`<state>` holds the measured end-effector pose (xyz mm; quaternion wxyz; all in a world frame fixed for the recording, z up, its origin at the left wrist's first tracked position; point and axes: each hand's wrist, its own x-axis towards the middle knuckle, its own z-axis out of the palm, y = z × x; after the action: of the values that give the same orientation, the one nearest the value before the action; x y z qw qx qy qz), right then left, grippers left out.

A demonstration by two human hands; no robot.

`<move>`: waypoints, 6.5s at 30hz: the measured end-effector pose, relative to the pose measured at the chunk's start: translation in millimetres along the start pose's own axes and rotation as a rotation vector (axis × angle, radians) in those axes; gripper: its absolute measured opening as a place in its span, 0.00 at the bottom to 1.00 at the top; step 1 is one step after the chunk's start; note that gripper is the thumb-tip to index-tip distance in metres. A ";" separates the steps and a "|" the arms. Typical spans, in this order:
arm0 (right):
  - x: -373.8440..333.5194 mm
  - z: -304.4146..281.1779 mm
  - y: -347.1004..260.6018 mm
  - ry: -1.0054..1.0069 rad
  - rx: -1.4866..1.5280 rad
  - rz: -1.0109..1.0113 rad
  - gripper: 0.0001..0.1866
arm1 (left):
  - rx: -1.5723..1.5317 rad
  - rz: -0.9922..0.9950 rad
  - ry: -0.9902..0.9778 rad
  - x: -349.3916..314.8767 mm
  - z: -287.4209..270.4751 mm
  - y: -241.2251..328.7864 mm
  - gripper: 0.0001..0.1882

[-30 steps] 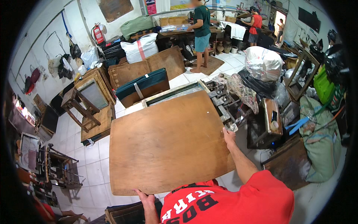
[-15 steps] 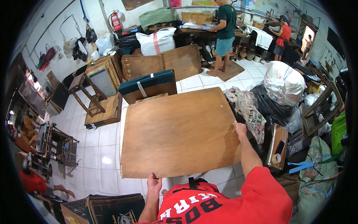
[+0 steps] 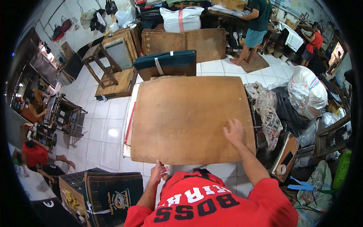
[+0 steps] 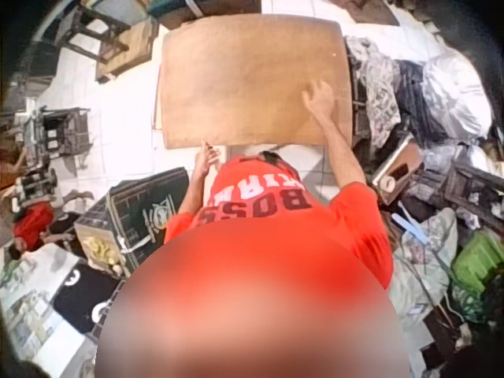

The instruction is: The person assembles a screen frame by placing a mesh screen into a wooden frame, securing it with tape, and adding wooden supports. They then handle a stack of dark green mats and a plastic-wrapped item, placing them on a workbench.

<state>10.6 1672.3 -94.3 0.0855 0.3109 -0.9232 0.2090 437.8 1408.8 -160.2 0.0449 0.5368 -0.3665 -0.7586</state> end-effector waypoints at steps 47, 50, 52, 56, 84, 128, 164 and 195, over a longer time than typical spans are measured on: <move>-10.1 59.9 -158.1 -0.234 -0.037 -0.084 0.46 | 0.073 -0.026 0.072 -0.6 -126.7 -6.6 0.33; -10.3 61.8 -165.9 -0.213 -0.058 -0.138 0.45 | 0.286 0.035 0.198 -18.2 -172.4 -57.0 0.22; -13.5 62.1 -165.0 -0.268 -0.100 -0.139 0.47 | 0.502 0.050 0.275 -22.9 -188.0 -87.3 0.18; -12.4 61.2 -158.4 -0.323 -0.061 -0.141 0.44 | 0.615 0.033 0.302 -14.3 -188.2 -123.2 0.16; -112.5 101.8 -302.3 -0.288 -0.150 0.491 0.38 | 0.847 0.134 0.191 -43.2 -419.7 -107.6 0.23; 231.7 320.1 -562.3 0.121 -0.294 1.816 0.38 | 0.566 0.073 0.205 608.2 -594.8 730.1 0.16; 851.4 431.0 -437.3 0.615 0.357 1.378 0.10 | 1.067 0.131 -0.495 1125.5 219.0 1217.6 0.18; 1294.0 325.0 156.3 -0.340 0.343 0.648 0.19 | 0.938 1.486 0.222 1032.2 1012.6 1269.2 0.28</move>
<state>-1118.7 945.5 -65.6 -0.1920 0.0436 -0.9262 0.3216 -1266.3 523.4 -42.9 0.3369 0.1938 -0.8873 -0.2485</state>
